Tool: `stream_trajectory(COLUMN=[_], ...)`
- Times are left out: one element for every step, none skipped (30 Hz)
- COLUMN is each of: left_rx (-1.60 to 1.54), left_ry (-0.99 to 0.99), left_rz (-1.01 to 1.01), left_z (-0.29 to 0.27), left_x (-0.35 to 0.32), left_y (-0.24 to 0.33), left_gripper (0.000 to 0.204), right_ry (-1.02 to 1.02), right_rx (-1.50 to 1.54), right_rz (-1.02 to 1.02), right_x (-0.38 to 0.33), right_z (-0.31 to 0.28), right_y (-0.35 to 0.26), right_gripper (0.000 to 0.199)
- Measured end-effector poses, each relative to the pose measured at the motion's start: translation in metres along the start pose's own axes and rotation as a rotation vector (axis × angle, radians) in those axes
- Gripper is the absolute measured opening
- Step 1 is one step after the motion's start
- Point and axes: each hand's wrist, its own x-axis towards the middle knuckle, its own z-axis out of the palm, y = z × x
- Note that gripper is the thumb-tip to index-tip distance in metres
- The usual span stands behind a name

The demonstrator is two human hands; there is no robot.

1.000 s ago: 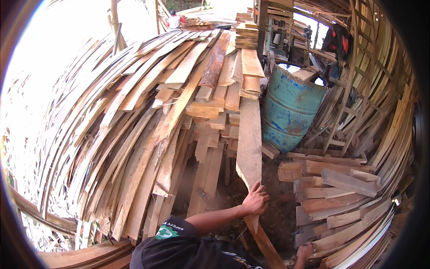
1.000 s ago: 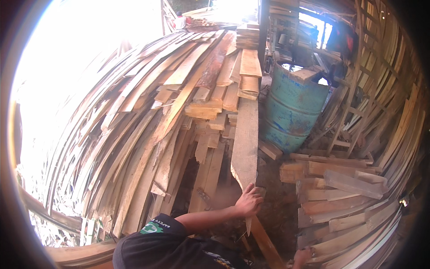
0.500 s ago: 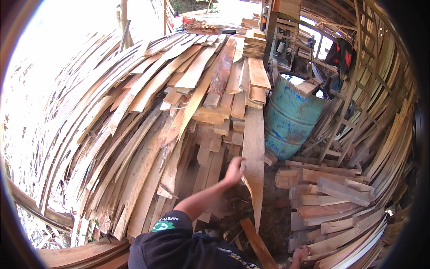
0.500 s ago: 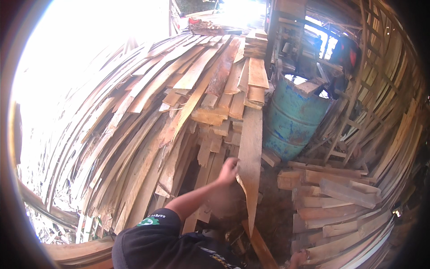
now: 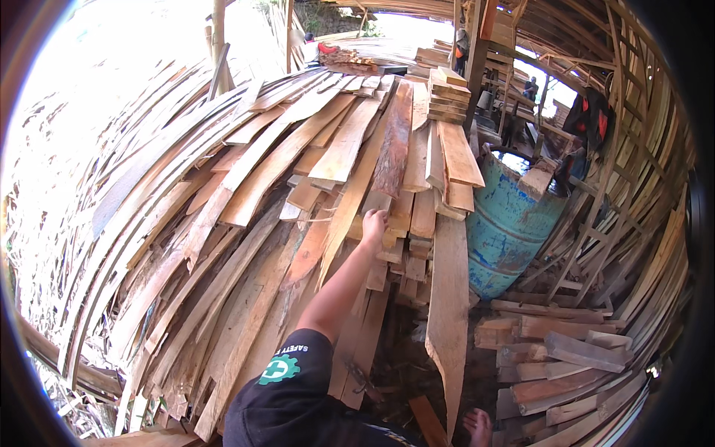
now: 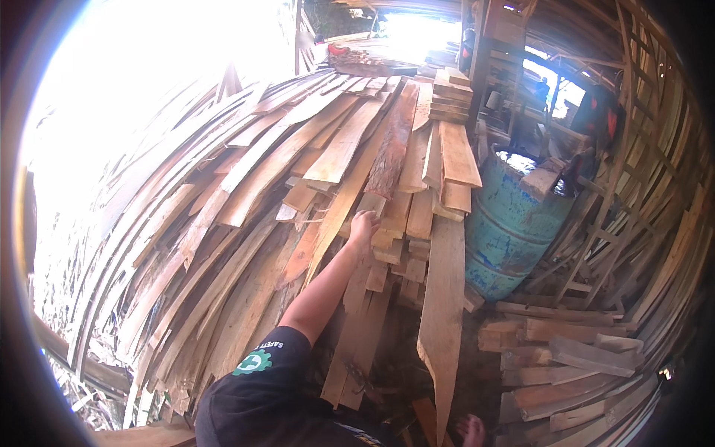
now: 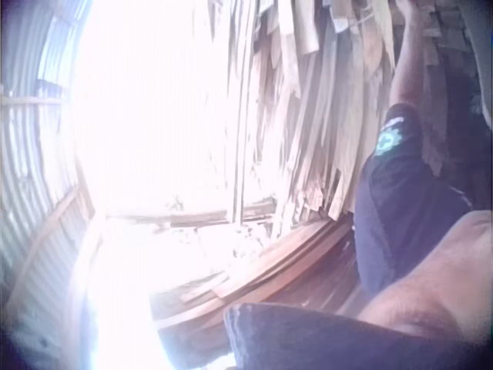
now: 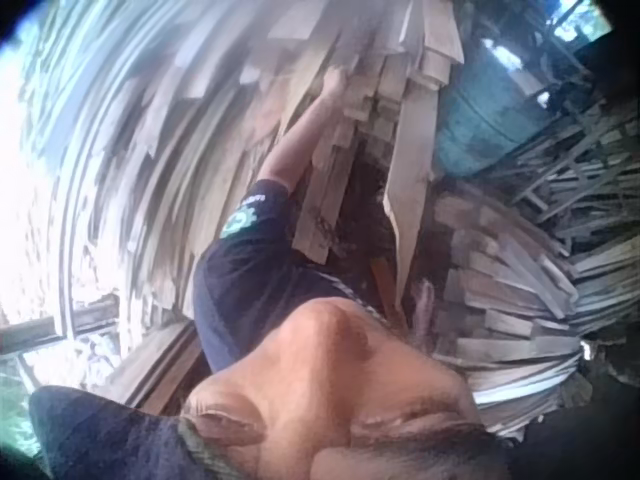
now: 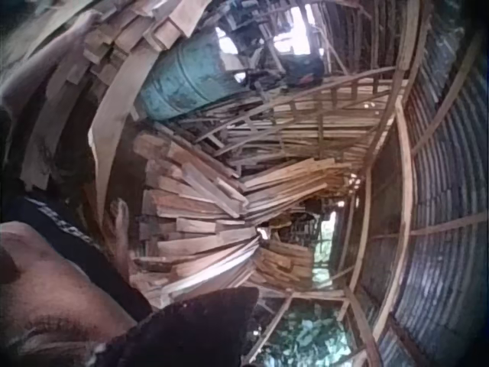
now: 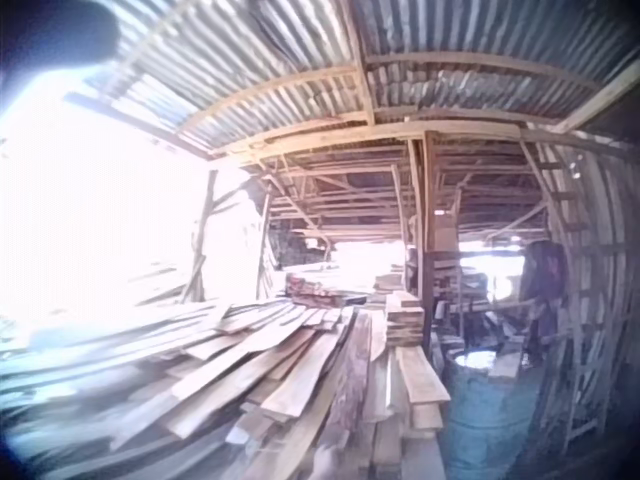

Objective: The person repeatedly picks up long wooden planks from a large pile, turns them over, and places them back into the stack. The task involves handling the wood by hand without using any tools.

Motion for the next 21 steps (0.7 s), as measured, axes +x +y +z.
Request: stream_trajectory(left_rx=[-0.025,-0.078,-0.109,-0.136,-0.164,-0.207,-0.209,-0.21,-0.211,-0.234,-0.256,-0.277,-0.288,-0.298,-0.308,-0.344,-0.379,-0.414,-0.426,-0.439,-0.453], left_ry=[0.004,0.056,0.057,0.062,0.066,0.016,0.013,0.01,0.007,0.01,0.013,0.018,0.017,0.018,0.019,0.039,0.061,0.083,0.078,0.074,0.07], left_rz=[-0.017,-0.03,-0.059,-0.088,-0.116,-0.157,-0.167,-0.177,-0.186,-0.174,-0.162,-0.149,-0.133,-0.115,-0.098,-0.106,-0.114,-0.122,-0.134,-0.145,-0.156], left_z=[-0.001,0.006,0.013,0.016,0.018,0.018,0.021,0.024,0.027,0.029,0.031,0.032,0.034,0.035,0.036,0.041,0.044,0.045,0.045,0.044,0.043], left_x=[0.013,0.016,0.023,0.03,0.038,0.046,0.051,0.055,0.059,0.063,0.067,0.071,0.075,0.079,0.084,0.086,0.089,0.09,0.093,0.096,0.098], left_y=[0.002,0.003,0.002,-0.001,-0.003,-0.006,-0.008,-0.009,-0.011,-0.014,-0.016,-0.017,-0.017,-0.016,-0.015,-0.013,-0.01,-0.007,-0.005,-0.003,0.0], left_gripper=[0.037,0.033,0.034,0.035,0.036,0.043,0.044,0.044,0.044,0.04,0.036,0.033,0.029,0.025,0.021,0.018,0.015,0.012,0.01,0.01,0.011], right_ry=[-0.086,-0.148,-0.201,-0.252,-0.29,-0.319,-0.341,-0.348,-0.356,-0.36,-0.36,-0.366,-0.364,-0.362,-0.363,-0.358,-0.353,-0.349,-0.35,-0.352,-0.348], right_rx=[0.071,0.123,0.164,0.196,0.218,0.231,0.242,0.247,0.253,0.255,0.26,0.264,0.268,0.273,0.276,0.284,0.289,0.294,0.302,0.309,0.315], right_rz=[0.052,0.103,0.153,0.206,0.25,0.287,0.328,0.361,0.394,0.422,0.445,0.465,0.488,0.505,0.521,0.537,0.555,0.57,0.592,0.61,0.618], right_x=[0.006,0.009,0.012,0.015,0.018,0.02,0.021,0.023,0.025,0.025,0.026,0.026,0.025,0.026,0.026,0.023,0.02,0.018,0.018,0.015,0.014], right_z=[0.015,0.026,0.035,0.043,0.05,0.054,0.058,0.06,0.06,0.06,0.061,0.061,0.061,0.061,0.061,0.062,0.061,0.06,0.06,0.061,0.061], right_y=[-0.011,-0.018,-0.025,-0.029,-0.032,-0.035,-0.036,-0.037,-0.036,-0.036,-0.035,-0.035,-0.034,-0.034,-0.034,-0.033,-0.031,-0.03,-0.028,-0.025,-0.022], right_gripper=[0.025,0.026,0.027,0.028,0.028,0.029,0.03,0.031,0.032,0.033,0.033,0.034,0.035,0.036,0.037,0.038,0.038,0.039,0.04,0.041,0.042])
